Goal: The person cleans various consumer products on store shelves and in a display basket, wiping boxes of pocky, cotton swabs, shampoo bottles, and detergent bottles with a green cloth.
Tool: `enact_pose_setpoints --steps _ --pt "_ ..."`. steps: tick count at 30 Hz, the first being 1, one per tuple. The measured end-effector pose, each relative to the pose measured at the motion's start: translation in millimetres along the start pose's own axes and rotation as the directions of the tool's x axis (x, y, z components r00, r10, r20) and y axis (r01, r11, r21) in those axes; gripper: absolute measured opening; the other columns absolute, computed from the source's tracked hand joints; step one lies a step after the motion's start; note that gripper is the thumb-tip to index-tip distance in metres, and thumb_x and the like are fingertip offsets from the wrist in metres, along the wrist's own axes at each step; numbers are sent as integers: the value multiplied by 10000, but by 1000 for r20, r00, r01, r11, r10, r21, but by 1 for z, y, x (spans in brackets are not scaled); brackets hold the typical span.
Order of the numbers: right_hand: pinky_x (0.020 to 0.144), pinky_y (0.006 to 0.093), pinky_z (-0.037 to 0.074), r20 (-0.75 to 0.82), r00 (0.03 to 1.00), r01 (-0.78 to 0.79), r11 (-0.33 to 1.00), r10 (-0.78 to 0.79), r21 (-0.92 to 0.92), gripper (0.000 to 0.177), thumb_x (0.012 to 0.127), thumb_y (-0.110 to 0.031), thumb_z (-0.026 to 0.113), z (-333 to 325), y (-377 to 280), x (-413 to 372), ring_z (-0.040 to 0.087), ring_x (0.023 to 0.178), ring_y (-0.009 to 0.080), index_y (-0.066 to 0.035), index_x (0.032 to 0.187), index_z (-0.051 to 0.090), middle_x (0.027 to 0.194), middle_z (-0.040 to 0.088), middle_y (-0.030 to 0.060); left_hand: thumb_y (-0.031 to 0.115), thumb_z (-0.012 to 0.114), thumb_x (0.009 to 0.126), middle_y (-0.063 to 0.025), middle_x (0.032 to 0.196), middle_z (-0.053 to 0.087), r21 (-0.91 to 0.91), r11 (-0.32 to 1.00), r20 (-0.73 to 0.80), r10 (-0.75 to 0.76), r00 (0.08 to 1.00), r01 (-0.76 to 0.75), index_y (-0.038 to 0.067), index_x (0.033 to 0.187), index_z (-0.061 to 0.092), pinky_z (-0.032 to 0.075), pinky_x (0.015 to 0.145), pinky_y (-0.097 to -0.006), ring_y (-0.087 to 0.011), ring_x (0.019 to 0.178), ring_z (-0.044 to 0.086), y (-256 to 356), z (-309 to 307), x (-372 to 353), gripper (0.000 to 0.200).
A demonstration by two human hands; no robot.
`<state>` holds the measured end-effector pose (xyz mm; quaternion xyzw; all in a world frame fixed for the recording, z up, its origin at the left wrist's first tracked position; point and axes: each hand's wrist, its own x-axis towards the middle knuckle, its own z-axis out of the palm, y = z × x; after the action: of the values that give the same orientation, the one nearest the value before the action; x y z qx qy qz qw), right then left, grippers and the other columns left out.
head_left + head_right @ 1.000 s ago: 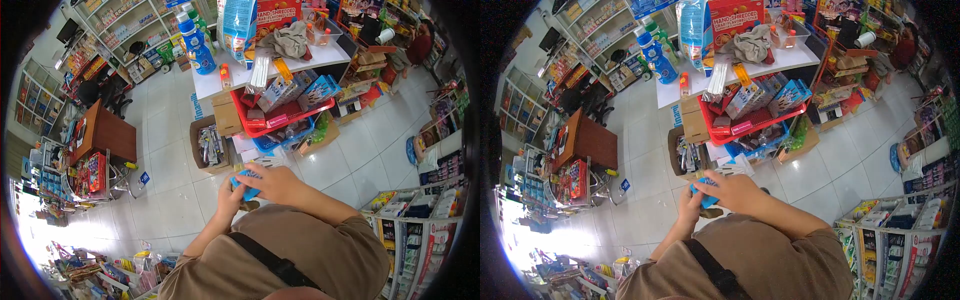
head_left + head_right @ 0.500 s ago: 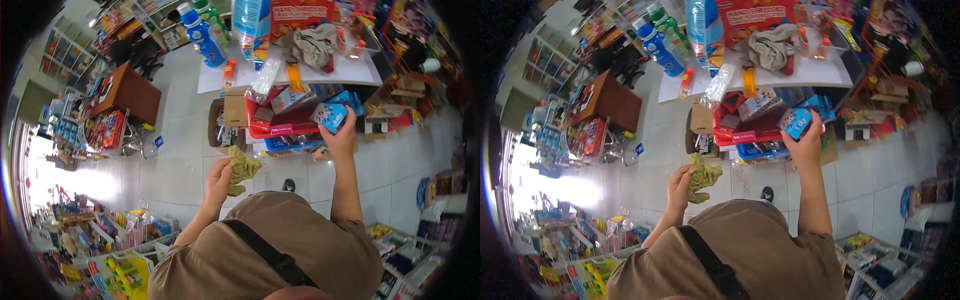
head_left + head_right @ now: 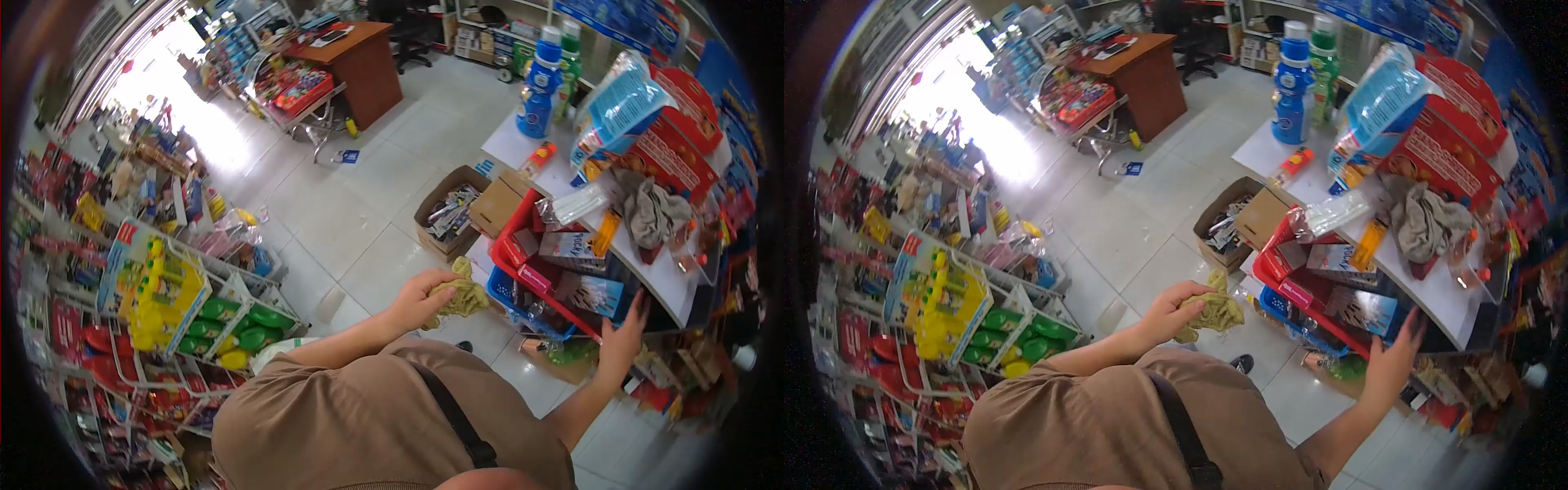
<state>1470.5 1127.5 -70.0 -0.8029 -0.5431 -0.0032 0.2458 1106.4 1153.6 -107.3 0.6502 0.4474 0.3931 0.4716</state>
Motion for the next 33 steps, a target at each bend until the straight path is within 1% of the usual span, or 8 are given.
enact_pose_setpoints --steps 2,8,14,20,21,28,29,33 --pt "907 391 429 -46 996 73 990 -79 -121 746 734 -4 597 7 29 4 398 1190 343 -178 1375 258 1348 332 181 179 519 863 -83 976 570 -3 1000 -10 -20 1000 20 19 1072 569 404 822 -294 -170 930 523 -1 1 -7 268" --pt "979 370 346 126 982 -152 986 143 66 633 705 34 591 5 28 5 421 1178 330 -83 1294 391 1300 413 184 195 518 869 -93 970 573 -2 1000 -19 -26 999 26 30 1075 571 404 828 -300 -182 940 529 1 -3 -8 269" --pt "733 320 519 150 973 -192 976 175 106 530 767 24 560 -7 0 -6 478 1130 295 -79 1272 433 1302 422 160 197 526 863 -95 963 577 -12 998 5 67 998 -67 42 1079 573 405 827 -305 -187 939 532 0 -17 2 270" --pt "831 332 471 -257 959 121 993 -120 -12 447 799 -3 518 11 38 -19 474 1130 310 -59 1239 465 1314 418 153 206 543 850 -116 1000 574 -25 998 61 59 996 -58 25 1087 562 401 848 -313 -208 961 534 -14 -51 10 299" --pt "895 334 423 -285 958 -5 997 26 74 421 800 -13 506 0 10 -26 466 1136 323 -32 1219 475 1319 413 157 202 549 848 -122 1010 572 -12 998 64 64 996 -64 21 1091 557 402 853 -316 -216 964 534 -19 -58 11 304" --pt "677 260 439 -816 575 -40 998 61 46 363 790 20 512 -22 -50 -72 525 1016 201 -34 1148 539 1253 500 102 124 517 840 -134 1163 513 -198 979 149 -22 989 52 -7 1213 461 361 926 -309 -217 1079 481 -43 -90 25 399" --pt "809 312 436 -830 553 -2 996 72 85 326 785 5 508 -27 -64 -80 498 1094 293 5 1109 546 1229 504 158 111 511 836 -138 1199 492 -240 968 164 -38 986 77 -12 1240 434 348 943 -309 -220 1106 466 -45 -91 26 429" --pt "925 365 387 -736 654 339 804 172 489 320 761 48 491 -14 -106 -107 459 1135 279 42 1077 538 1243 468 195 140 501 838 -150 1323 367 -322 941 314 2 949 104 -29 1321 305 254 1017 -325 -232 1223 350 -67 -94 32 549"
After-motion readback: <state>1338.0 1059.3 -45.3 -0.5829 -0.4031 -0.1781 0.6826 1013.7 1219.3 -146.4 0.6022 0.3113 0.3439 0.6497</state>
